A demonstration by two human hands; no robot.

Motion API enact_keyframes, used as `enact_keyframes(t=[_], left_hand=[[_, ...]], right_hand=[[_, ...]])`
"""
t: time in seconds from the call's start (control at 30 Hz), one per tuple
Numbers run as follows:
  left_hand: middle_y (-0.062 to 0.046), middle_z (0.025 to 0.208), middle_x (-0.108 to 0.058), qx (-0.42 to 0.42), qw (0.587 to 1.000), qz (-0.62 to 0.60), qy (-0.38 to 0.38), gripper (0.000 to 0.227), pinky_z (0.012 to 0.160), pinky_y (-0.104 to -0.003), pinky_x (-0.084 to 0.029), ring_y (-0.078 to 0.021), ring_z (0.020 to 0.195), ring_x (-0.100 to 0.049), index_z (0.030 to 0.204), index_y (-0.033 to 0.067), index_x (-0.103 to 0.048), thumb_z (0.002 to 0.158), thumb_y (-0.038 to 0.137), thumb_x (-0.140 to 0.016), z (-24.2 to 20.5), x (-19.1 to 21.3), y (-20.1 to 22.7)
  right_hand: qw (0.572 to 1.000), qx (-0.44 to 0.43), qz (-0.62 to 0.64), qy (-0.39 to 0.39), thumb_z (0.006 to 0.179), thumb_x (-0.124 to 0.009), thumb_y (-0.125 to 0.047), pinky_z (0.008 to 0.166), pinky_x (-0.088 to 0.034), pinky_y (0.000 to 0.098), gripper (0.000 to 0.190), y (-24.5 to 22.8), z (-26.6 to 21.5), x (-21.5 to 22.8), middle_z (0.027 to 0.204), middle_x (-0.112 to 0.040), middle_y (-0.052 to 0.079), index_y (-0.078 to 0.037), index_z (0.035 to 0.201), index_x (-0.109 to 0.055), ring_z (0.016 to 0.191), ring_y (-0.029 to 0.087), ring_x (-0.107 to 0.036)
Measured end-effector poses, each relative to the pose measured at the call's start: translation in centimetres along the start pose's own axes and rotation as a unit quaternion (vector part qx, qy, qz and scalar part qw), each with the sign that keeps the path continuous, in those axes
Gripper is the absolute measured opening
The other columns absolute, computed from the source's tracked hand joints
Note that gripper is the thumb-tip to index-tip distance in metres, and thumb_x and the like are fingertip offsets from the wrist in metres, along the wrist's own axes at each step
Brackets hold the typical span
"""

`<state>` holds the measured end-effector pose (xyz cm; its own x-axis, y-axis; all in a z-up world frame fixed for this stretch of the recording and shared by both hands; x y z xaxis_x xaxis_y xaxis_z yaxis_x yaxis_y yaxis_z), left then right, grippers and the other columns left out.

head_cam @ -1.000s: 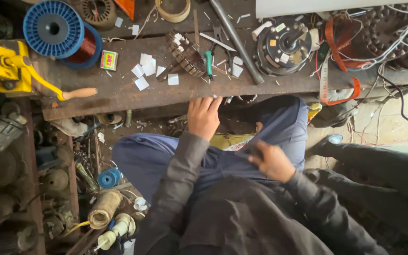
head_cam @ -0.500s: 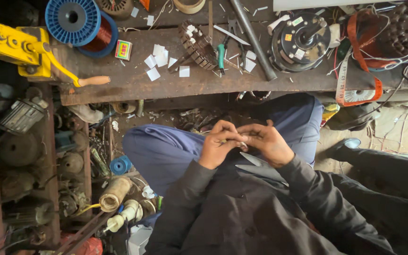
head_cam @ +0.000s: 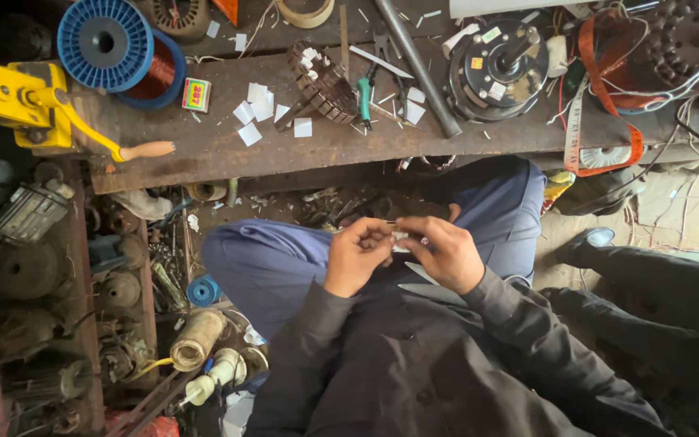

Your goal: The person sits on the floor and assembles a motor stator by inserting small white insulating pieces into its slots. They use a metal rod to tap the pieces into place and occasionally adjust the stator on the workbench.

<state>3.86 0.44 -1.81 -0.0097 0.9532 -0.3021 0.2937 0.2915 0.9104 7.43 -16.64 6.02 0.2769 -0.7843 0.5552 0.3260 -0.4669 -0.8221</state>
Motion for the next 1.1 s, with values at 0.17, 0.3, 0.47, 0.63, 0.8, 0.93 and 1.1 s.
enact_keyframes(t=[0.17,0.3,0.47,0.63,0.8,0.93,1.1], left_hand=[[-0.004,0.074,-0.064,0.104,0.987,-0.124,-0.017,0.011,0.045,-0.023,-0.045,-0.0063,0.054,-0.056,0.103,0.0047,-0.062,0.095,-0.001,-0.067,-0.6,1.0,-1.4],[-0.004,0.074,-0.063,0.14,0.97,-0.198,-0.031,0.011,0.045,-0.023,-0.045,-0.0063,0.054,-0.055,0.102,0.0072,-0.06,0.096,0.0,-0.066,-1.1,1.1,-2.2],[-0.004,0.076,-0.065,0.074,0.979,-0.187,0.016,0.01,0.047,-0.025,-0.048,-0.0086,0.057,-0.058,0.103,0.0058,-0.063,0.095,0.001,-0.067,0.3,1.5,-0.1],[-0.005,0.078,-0.07,-0.021,0.991,0.011,0.133,0.013,0.046,-0.023,-0.043,-0.0095,0.056,-0.063,0.107,0.0051,-0.066,0.095,0.01,-0.069,3.0,3.1,5.5],[-0.007,0.105,-0.068,-0.227,0.929,0.015,0.293,0.025,0.076,-0.023,-0.053,-0.0096,0.092,-0.064,0.12,-0.0007,-0.064,0.101,0.013,-0.073,8.6,5.7,9.3],[-0.008,0.11,-0.071,-0.241,0.916,0.096,0.306,0.03,0.087,-0.024,-0.056,-0.0137,0.101,-0.07,0.122,-0.0019,-0.062,0.099,0.011,-0.074,12.7,6.3,9.8],[-0.01,0.109,-0.071,-0.21,0.943,-0.027,0.258,0.028,0.086,-0.026,-0.059,-0.0149,0.097,-0.071,0.12,-0.0037,-0.061,0.097,0.005,-0.073,14.5,7.0,7.9]], right_hand=[[0.976,0.201,-0.048,-0.071,0.083,-0.081,-0.015,0.085,-0.057,0.0397,0.031,-1.9,0.2,0.5,0.116,-0.071,0.015,-0.005,0.108,-0.067,0.1,0.032,-0.071],[0.968,0.22,-0.053,-0.107,0.086,-0.078,-0.009,0.087,-0.058,0.0407,0.025,-1.7,0.6,0.1,0.112,-0.071,0.012,-0.004,0.108,-0.068,0.101,0.031,-0.071],[0.994,0.096,-0.003,-0.06,0.085,-0.075,-0.005,0.079,-0.059,0.0352,0.028,-2.2,2.9,-0.6,0.103,-0.074,0.011,-0.005,0.113,-0.07,0.093,0.027,-0.074],[0.999,0.028,0.03,0.007,0.089,-0.077,-0.005,0.07,-0.059,0.029,0.02,-1.8,8.3,0.3,0.091,-0.076,0.01,-0.003,0.109,-0.076,0.077,0.016,-0.074],[0.984,0.006,0.169,0.053,0.096,-0.075,-0.007,0.08,-0.061,0.0266,0.019,0.9,17.6,-0.4,0.099,-0.078,0.008,0.0,0.114,-0.074,0.089,0.011,-0.075],[0.986,0.08,0.14,0.045,0.093,-0.075,-0.002,0.086,-0.06,0.0297,0.02,1.5,21.6,-1.9,0.106,-0.078,0.01,0.0,0.113,-0.074,0.096,0.017,-0.076],[0.986,0.157,0.047,-0.014,0.091,-0.072,0.002,0.087,-0.059,0.0346,0.02,0.6,22.6,-1.5,0.109,-0.074,0.012,-0.002,0.111,-0.073,0.099,0.024,-0.074]])
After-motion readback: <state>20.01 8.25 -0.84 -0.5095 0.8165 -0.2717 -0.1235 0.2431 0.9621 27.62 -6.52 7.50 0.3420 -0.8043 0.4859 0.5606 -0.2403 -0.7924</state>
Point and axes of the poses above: each hand's wrist, its own z-axis towards the middle knuckle, its own x-axis out of the back of the hand, y = z × x, the point moved 4 cm from there along z, towards the middle knuckle
